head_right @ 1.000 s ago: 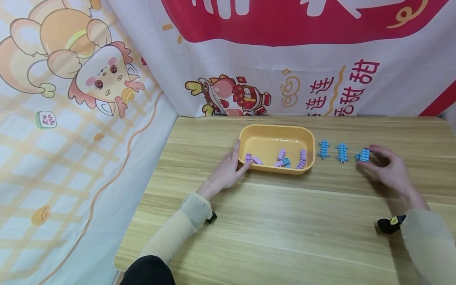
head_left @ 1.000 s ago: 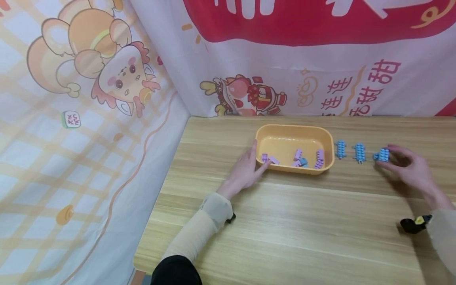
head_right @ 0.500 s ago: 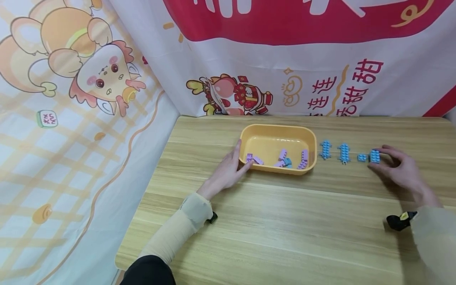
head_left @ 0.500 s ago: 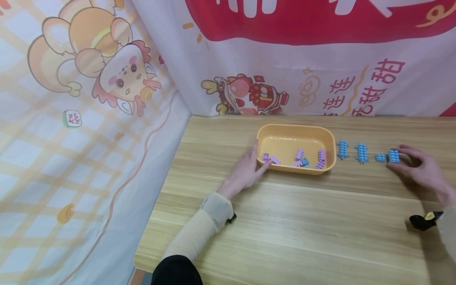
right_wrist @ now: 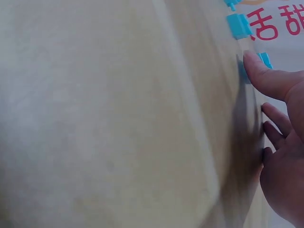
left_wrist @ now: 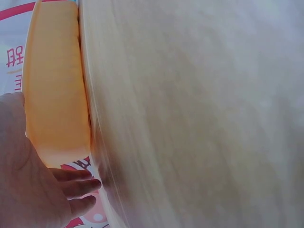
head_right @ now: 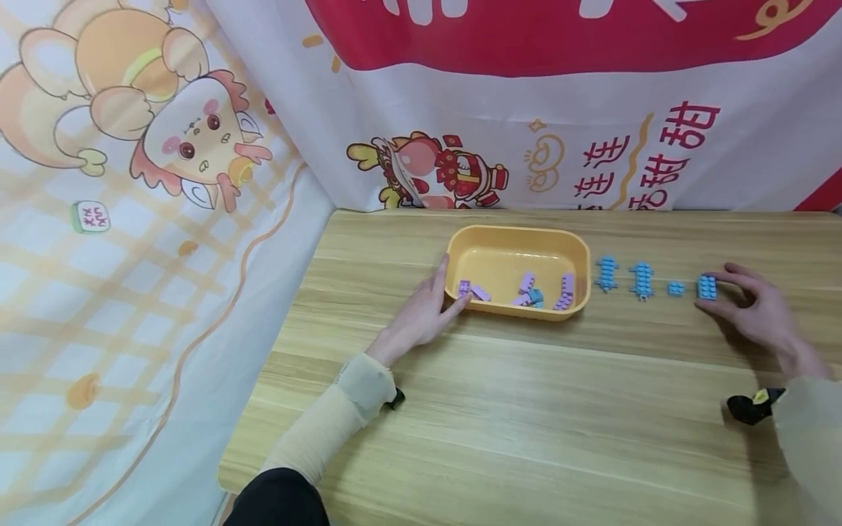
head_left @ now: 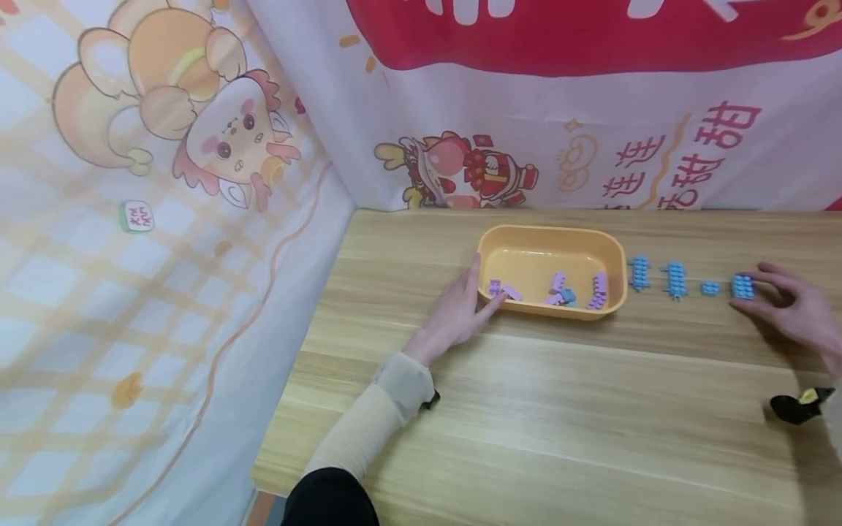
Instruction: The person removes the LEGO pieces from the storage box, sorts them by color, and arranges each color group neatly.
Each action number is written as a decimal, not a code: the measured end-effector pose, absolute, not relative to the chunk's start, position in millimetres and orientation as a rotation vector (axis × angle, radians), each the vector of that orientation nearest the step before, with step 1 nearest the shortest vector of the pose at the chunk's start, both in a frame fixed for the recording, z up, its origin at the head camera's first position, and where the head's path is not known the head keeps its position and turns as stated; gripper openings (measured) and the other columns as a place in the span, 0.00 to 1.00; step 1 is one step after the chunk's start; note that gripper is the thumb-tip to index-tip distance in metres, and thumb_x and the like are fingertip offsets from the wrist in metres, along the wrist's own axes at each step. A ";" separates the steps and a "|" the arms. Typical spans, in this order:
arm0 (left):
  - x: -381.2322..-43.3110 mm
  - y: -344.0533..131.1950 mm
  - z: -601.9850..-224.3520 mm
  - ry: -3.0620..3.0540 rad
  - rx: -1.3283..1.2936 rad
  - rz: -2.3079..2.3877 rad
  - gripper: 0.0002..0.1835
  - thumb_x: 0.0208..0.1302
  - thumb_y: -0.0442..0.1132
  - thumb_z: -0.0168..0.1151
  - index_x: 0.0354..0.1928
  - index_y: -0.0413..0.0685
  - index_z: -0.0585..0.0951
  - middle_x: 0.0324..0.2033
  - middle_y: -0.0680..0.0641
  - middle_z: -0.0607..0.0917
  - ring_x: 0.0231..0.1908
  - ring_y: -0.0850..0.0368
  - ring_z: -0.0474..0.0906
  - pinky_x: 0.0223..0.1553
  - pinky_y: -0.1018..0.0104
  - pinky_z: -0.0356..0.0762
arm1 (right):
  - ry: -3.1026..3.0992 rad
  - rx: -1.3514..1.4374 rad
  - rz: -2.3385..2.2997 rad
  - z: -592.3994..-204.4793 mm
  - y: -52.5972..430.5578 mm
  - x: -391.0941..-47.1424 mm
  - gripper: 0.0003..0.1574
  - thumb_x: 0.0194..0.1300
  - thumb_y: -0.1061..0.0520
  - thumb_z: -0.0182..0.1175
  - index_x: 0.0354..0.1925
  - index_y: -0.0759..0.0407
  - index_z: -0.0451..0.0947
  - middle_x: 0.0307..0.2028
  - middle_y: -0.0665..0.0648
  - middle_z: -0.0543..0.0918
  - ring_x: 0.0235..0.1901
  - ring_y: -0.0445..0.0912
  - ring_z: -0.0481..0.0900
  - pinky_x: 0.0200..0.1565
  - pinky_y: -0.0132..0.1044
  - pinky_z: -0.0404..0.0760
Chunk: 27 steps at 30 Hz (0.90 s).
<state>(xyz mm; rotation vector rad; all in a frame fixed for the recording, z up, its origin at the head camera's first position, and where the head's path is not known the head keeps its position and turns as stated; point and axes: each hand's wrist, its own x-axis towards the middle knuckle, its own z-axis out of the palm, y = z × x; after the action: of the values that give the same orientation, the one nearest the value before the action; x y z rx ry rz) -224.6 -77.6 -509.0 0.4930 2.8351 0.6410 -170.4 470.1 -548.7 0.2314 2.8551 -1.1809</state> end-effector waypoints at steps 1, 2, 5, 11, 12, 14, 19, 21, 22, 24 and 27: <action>-224.7 -76.7 -509.9 2.835 0.499 0.637 0.56 0.77 0.82 0.34 0.89 0.59 0.27 0.88 0.39 0.56 0.87 0.41 0.56 0.90 0.49 0.54 | 2.865 0.231 -1.179 -549.3 471.1 -169.5 0.39 0.86 0.57 0.56 0.79 0.81 0.56 0.86 0.79 0.36 0.83 0.83 0.36 0.80 0.81 0.41; -224.7 -75.8 -510.6 2.834 0.503 0.634 0.56 0.77 0.82 0.33 0.89 0.61 0.26 0.88 0.39 0.56 0.87 0.41 0.56 0.90 0.49 0.54 | 2.872 0.235 -1.179 -549.9 472.2 -168.5 0.39 0.86 0.57 0.56 0.78 0.81 0.56 0.87 0.79 0.36 0.83 0.83 0.36 0.81 0.80 0.40; -224.5 -73.8 -511.1 2.834 0.514 0.635 0.56 0.77 0.82 0.32 0.89 0.60 0.26 0.88 0.39 0.57 0.87 0.41 0.57 0.90 0.49 0.55 | 2.897 0.242 -1.162 -551.5 474.9 -166.9 0.38 0.85 0.58 0.57 0.78 0.82 0.57 0.86 0.80 0.37 0.84 0.82 0.37 0.82 0.78 0.39; -222.8 -74.2 -508.0 2.829 0.504 0.642 0.56 0.78 0.82 0.33 0.90 0.58 0.29 0.88 0.39 0.56 0.87 0.41 0.57 0.89 0.49 0.55 | 2.919 0.264 -1.135 -554.7 475.5 -169.5 0.37 0.85 0.57 0.57 0.78 0.80 0.59 0.87 0.79 0.39 0.85 0.80 0.38 0.84 0.76 0.40; -222.6 -74.4 -507.7 2.828 0.504 0.642 0.56 0.78 0.82 0.33 0.90 0.57 0.29 0.88 0.39 0.56 0.87 0.41 0.57 0.89 0.49 0.55 | 2.920 0.265 -1.138 -555.2 475.6 -170.1 0.37 0.85 0.58 0.57 0.78 0.81 0.59 0.86 0.80 0.40 0.85 0.80 0.38 0.83 0.77 0.41; -222.6 -74.9 -507.4 2.829 0.505 0.646 0.56 0.78 0.82 0.33 0.90 0.57 0.30 0.88 0.39 0.56 0.87 0.41 0.57 0.89 0.48 0.55 | 2.920 0.272 -1.131 -555.6 475.2 -170.8 0.37 0.85 0.58 0.57 0.78 0.80 0.58 0.86 0.79 0.39 0.85 0.80 0.38 0.83 0.77 0.41; -222.7 -76.0 -507.3 2.831 0.504 0.661 0.56 0.78 0.82 0.34 0.90 0.56 0.31 0.88 0.38 0.56 0.87 0.40 0.57 0.89 0.47 0.55 | 2.920 0.271 -1.099 -555.8 473.5 -172.1 0.38 0.86 0.56 0.56 0.80 0.78 0.58 0.86 0.79 0.38 0.85 0.80 0.37 0.83 0.79 0.42; -222.7 -76.4 -507.5 2.833 0.499 0.662 0.56 0.78 0.82 0.34 0.90 0.57 0.31 0.88 0.38 0.56 0.87 0.40 0.57 0.89 0.46 0.55 | 2.914 0.262 -1.094 -556.3 472.7 -172.5 0.39 0.86 0.55 0.56 0.80 0.77 0.57 0.86 0.79 0.37 0.85 0.80 0.36 0.82 0.79 0.43; -222.9 -76.6 -507.7 2.835 0.496 0.662 0.56 0.78 0.81 0.34 0.90 0.56 0.31 0.88 0.38 0.56 0.87 0.40 0.57 0.89 0.46 0.55 | 2.912 0.257 -1.093 -556.5 472.5 -172.7 0.39 0.86 0.55 0.56 0.80 0.78 0.58 0.86 0.79 0.36 0.85 0.80 0.35 0.82 0.80 0.43; -222.9 -77.2 -507.6 2.836 0.492 0.660 0.56 0.78 0.81 0.35 0.90 0.56 0.32 0.88 0.38 0.56 0.87 0.40 0.57 0.89 0.46 0.55 | 2.914 0.253 -1.089 -557.5 472.0 -173.3 0.38 0.86 0.56 0.56 0.79 0.78 0.58 0.86 0.79 0.36 0.84 0.81 0.36 0.81 0.80 0.43; -222.9 -78.2 -507.6 2.839 0.487 0.652 0.56 0.78 0.81 0.35 0.90 0.57 0.31 0.89 0.39 0.56 0.87 0.40 0.56 0.89 0.46 0.54 | 2.914 0.247 -1.090 -557.6 470.5 -173.5 0.38 0.85 0.57 0.57 0.79 0.78 0.59 0.86 0.80 0.36 0.84 0.82 0.36 0.81 0.81 0.43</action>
<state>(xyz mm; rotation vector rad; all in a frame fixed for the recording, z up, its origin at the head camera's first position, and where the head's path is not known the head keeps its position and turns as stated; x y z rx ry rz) -222.9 -78.2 -507.6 0.4870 2.8386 0.6519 -173.5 470.5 -557.6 0.2468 2.9142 -1.0902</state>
